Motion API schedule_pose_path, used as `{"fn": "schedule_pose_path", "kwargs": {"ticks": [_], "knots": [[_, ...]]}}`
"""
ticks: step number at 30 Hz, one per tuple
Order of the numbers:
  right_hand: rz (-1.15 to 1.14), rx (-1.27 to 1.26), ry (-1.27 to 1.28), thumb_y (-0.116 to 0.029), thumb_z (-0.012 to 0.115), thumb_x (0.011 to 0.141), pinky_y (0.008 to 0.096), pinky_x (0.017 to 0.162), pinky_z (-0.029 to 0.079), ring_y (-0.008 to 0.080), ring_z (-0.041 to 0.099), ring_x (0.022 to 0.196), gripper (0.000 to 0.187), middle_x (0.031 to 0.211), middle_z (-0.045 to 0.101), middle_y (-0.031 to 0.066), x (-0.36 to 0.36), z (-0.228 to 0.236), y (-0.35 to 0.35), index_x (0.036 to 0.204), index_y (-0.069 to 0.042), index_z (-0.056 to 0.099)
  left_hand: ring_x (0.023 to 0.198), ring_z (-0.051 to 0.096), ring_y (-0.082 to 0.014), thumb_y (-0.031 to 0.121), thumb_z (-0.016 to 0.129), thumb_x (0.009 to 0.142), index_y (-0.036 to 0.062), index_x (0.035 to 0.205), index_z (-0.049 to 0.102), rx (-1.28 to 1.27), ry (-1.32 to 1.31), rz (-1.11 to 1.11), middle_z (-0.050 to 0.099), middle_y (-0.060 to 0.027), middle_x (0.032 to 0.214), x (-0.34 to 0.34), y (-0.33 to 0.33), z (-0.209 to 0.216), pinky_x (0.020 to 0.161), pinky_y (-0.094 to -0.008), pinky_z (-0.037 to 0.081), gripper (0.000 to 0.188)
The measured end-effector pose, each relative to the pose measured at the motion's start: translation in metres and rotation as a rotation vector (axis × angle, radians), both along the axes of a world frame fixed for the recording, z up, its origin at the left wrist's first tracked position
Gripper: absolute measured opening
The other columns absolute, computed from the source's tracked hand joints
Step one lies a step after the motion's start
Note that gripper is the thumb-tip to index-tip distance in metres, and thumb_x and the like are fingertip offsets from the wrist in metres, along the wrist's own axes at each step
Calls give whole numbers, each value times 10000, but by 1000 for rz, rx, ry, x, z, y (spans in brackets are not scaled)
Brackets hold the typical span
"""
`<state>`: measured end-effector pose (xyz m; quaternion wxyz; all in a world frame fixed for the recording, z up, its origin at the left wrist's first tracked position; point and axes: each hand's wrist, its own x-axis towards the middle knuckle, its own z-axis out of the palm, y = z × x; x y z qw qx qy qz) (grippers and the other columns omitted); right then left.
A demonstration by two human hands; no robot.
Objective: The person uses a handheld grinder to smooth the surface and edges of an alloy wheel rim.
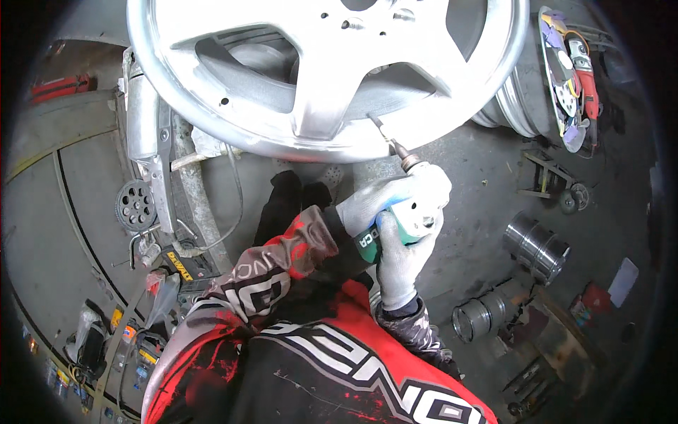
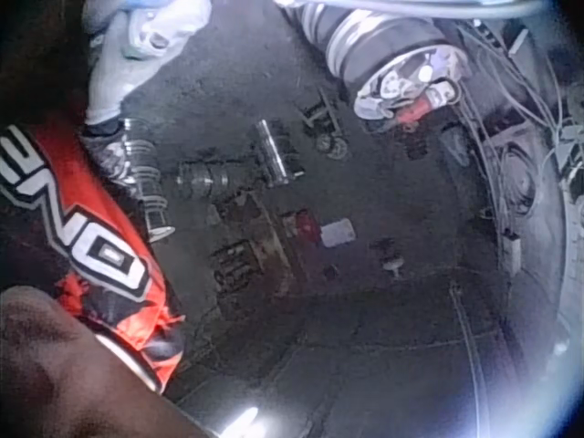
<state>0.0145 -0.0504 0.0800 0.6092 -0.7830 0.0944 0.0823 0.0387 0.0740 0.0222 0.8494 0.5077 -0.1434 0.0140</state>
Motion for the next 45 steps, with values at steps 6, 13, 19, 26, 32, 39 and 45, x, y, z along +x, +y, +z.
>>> {"fn": "schedule_pose_path", "kwargs": {"ticks": [6, 13, 19, 26, 32, 39, 45], "knots": [[-68, 56, 22, -15, 850, 785, 374, 1077, 458, 204, 553, 1245, 852, 1344, 536, 129, 16, 7, 0, 1492, -12, 374, 1321, 562, -223, 158, 546, 1055, 45, 1445, 550, -314, 544, -250, 581, -137, 1418, 19, 3, 24, 1135, -388, 439, 406], [-79, 110, 34, 8, 829, 797, 381, 1081, 462, 214, 542, 1269, 848, 1374, 516, 133, 9, 1, 0, 1503, -20, 359, 1296, 571, -193, 223, 538, 1072, 37, 1435, 557, -468, 742, -301, 608, -111, 1385, 13, 8, 27, 1118, -382, 454, 409], [-31, 52, 4, 3, 819, 811, 375, 1076, 462, 210, 535, 1269, 808, 1366, 517, 128, 14, 3, 2, 1489, -17, 379, 1244, 607, -177, 237, 537, 1084, 40, 1443, 557, -246, 419, -180, 631, -92, 1358, 14, -5, -1, 1089, -361, 478, 410], [-119, 50, 13, 5, 816, 812, 375, 1064, 467, 212, 554, 1236, 778, 1338, 533, 129, 15, 6, 9, 1464, -21, 392, 1238, 612, -187, 227, 566, 1065, 48, 1425, 577, -457, 517, -214, 642, -96, 1346, 20, -9, 1, 1088, -371, 479, 403], [-50, 32, 62, -17, 839, 783, 370, 1059, 459, 202, 547, 1225, 800, 1311, 535, 119, -12, 0, 17, 1451, -25, 398, 1302, 569, -330, 176, 626, 965, 61, 1431, 560, 8, 174, -116, 593, -166, 1406, -8, 17, 2, 1126, -449, 437, 484], [-57, 31, 105, -12, 833, 775, 378, 1073, 453, 202, 539, 1238, 809, 1318, 528, 110, -21, 12, 27, 1459, -25, 402, 1246, 600, -236, 152, 499, 1049, 3, 1332, 591, 174, 267, -145, 634, -137, 1329, -22, 16, -15, 1081, -358, 461, 333], [-15, -11, 50, -24, 746, 878, 356, 1038, 473, 179, 567, 1195, 656, 1298, 561, 81, -8, 1, 13, 1451, -46, 427, 1277, 603, -254, 172, 508, 1047, 22, 1362, 585, 149, 255, -161, 621, -154, 1373, -7, 10, -7, 1096, -379, 458, 357]]}}
